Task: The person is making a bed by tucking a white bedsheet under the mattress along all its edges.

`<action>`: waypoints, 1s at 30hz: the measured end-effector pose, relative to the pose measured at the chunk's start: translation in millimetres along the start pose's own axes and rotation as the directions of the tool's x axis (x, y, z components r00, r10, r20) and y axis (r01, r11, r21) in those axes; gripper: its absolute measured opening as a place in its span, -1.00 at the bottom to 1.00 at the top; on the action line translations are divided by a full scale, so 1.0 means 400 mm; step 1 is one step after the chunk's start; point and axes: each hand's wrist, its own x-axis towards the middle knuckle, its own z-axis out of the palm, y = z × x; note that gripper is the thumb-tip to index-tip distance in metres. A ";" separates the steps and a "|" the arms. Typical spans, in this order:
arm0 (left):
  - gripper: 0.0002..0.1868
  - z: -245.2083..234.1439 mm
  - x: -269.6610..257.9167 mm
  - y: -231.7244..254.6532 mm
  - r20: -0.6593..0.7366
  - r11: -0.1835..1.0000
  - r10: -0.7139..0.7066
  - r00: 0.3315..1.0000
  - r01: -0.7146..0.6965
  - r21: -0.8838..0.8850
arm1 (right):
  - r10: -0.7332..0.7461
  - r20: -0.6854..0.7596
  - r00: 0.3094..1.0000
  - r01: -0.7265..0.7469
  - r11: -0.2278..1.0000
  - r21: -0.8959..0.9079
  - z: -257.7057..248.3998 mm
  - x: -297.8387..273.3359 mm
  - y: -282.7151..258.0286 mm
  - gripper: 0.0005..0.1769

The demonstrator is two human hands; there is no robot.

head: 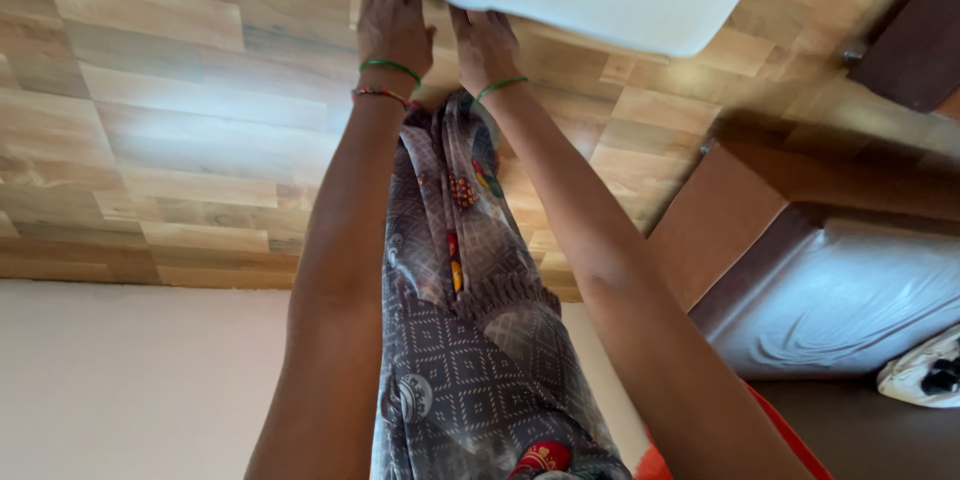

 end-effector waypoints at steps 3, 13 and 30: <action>-0.17 0.052 -0.020 -0.015 -0.268 0.999 0.045 0.962 -0.046 0.005 | -0.120 -0.360 0.925 0.113 0.993 -0.042 0.036 -0.036 -0.007 -0.17; -0.14 0.165 -0.217 0.152 -0.192 0.969 0.197 0.961 -0.221 -0.113 | -0.075 -0.361 0.930 0.073 0.997 -0.018 0.099 -0.303 0.115 -0.08; -0.58 0.045 0.053 0.270 0.164 0.999 0.010 0.986 -0.002 -0.051 | 0.307 0.056 0.950 -0.312 0.942 0.127 -0.042 -0.076 0.142 -0.69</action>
